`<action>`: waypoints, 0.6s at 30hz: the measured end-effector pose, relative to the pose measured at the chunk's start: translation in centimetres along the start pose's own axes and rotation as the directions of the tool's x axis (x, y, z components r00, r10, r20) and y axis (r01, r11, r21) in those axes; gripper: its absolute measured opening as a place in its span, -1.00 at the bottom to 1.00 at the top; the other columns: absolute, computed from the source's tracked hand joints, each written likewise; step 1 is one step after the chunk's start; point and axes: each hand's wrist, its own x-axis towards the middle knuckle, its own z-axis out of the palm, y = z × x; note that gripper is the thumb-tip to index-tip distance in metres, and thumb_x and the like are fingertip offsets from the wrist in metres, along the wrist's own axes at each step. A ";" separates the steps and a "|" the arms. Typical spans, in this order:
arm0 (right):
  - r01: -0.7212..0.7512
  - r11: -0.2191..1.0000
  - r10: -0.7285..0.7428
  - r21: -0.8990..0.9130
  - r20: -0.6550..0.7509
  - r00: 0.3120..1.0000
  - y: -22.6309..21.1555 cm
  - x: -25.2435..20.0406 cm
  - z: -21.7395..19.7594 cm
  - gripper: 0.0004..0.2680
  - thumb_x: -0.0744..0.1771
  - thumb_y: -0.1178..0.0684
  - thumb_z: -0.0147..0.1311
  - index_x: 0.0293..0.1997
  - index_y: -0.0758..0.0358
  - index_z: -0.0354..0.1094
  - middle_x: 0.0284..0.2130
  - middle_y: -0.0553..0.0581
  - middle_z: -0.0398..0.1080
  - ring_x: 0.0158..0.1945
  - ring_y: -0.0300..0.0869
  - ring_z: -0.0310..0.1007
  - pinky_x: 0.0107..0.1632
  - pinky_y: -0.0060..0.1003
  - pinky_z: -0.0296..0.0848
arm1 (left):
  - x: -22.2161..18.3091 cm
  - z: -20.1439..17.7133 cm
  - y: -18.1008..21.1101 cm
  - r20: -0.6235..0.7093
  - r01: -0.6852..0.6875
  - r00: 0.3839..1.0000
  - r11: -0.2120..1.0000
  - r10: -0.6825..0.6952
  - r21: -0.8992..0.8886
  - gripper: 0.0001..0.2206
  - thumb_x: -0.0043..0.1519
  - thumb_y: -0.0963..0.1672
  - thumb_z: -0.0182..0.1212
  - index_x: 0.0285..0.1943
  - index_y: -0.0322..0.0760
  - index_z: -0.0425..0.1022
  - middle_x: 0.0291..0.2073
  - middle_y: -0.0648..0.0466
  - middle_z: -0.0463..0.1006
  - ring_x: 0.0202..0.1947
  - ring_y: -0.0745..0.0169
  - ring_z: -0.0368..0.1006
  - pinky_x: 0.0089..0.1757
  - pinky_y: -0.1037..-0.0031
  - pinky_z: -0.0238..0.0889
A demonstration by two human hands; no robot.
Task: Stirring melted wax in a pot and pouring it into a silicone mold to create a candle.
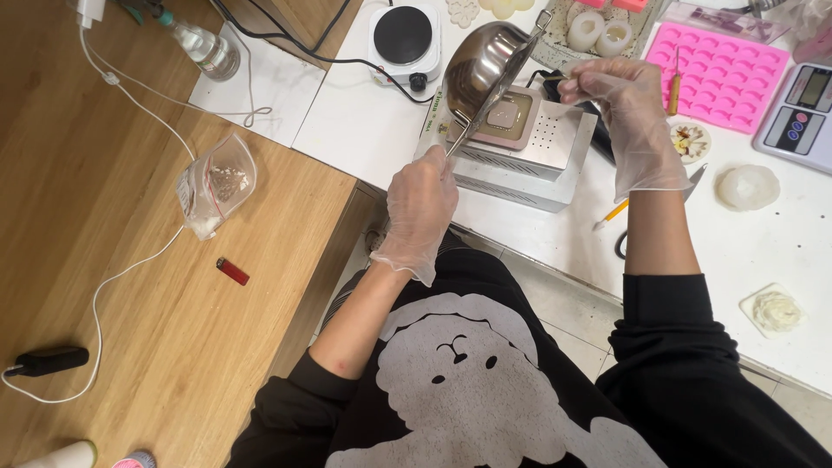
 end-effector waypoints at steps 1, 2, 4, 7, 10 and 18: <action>0.001 1.000 -0.001 0.000 0.001 1.000 -0.2 -0.2 0.2 -0.93 0.39 0.31 0.08 -0.08 0.46 0.46 -0.24 0.26 0.56 -0.20 -0.14 0.61 0.02 -0.29 0.63 | 0.0 0.0 0.0 -0.001 0.000 1.000 1.000 0.000 0.000 -0.85 0.27 -0.20 0.19 -0.36 -0.42 0.42 -0.58 -0.22 0.53 -0.52 -0.24 0.54 -0.44 0.12 0.37; 0.003 0.999 -0.002 0.041 -0.024 1.000 -0.3 -0.4 0.4 -0.92 0.40 0.30 0.07 -0.07 0.45 0.47 -0.23 0.26 0.56 -0.20 -0.15 0.62 0.04 -0.31 0.63 | 0.0 -0.1 0.0 0.003 -0.004 1.000 1.000 0.004 0.010 -0.84 0.27 -0.20 0.19 -0.37 -0.42 0.42 -0.59 -0.23 0.53 -0.51 -0.26 0.53 -0.43 0.11 0.36; 0.005 0.997 -0.001 0.083 -0.049 0.999 -0.4 -0.5 0.6 -0.92 0.41 0.30 0.07 -0.05 0.44 0.48 -0.22 0.26 0.57 -0.19 -0.15 0.62 0.05 -0.32 0.63 | 0.0 -0.1 -0.1 0.009 -0.007 1.000 1.000 0.007 0.020 -0.84 0.26 -0.20 0.19 -0.38 -0.42 0.42 -0.59 -0.23 0.53 -0.51 -0.28 0.53 -0.42 0.10 0.36; -0.025 0.999 0.023 -0.044 -0.042 0.999 -0.5 -0.6 0.6 -0.92 0.38 0.30 0.06 -0.11 0.44 0.47 -0.26 0.24 0.56 -0.22 -0.16 0.62 0.00 -0.30 0.63 | -0.1 -0.1 -0.1 0.032 0.024 0.999 1.000 -0.024 0.016 -0.83 0.28 -0.20 0.19 -0.38 -0.41 0.42 -0.59 -0.23 0.52 -0.51 -0.26 0.54 -0.42 0.10 0.37; -0.015 0.999 0.016 0.034 -0.044 0.999 -0.6 -0.7 0.6 -0.90 0.39 0.30 0.04 -0.08 0.43 0.49 -0.24 0.25 0.57 -0.22 -0.17 0.62 0.04 -0.32 0.63 | -0.1 0.0 -0.2 0.005 -0.002 1.000 1.000 0.002 0.021 -0.84 0.26 -0.20 0.20 -0.38 -0.41 0.42 -0.58 -0.23 0.53 -0.49 -0.29 0.53 -0.41 0.07 0.36; -0.031 0.998 0.029 -0.051 -0.041 0.999 -0.1 -0.1 0.2 -0.91 0.38 0.29 0.07 -0.07 0.44 0.48 -0.27 0.26 0.57 -0.24 -0.17 0.62 -0.02 -0.30 0.64 | -0.2 0.2 -0.4 -0.011 -0.020 1.000 1.000 0.021 0.020 -0.85 0.27 -0.20 0.18 -0.36 -0.41 0.40 -0.57 -0.24 0.53 -0.48 -0.32 0.52 -0.41 0.04 0.35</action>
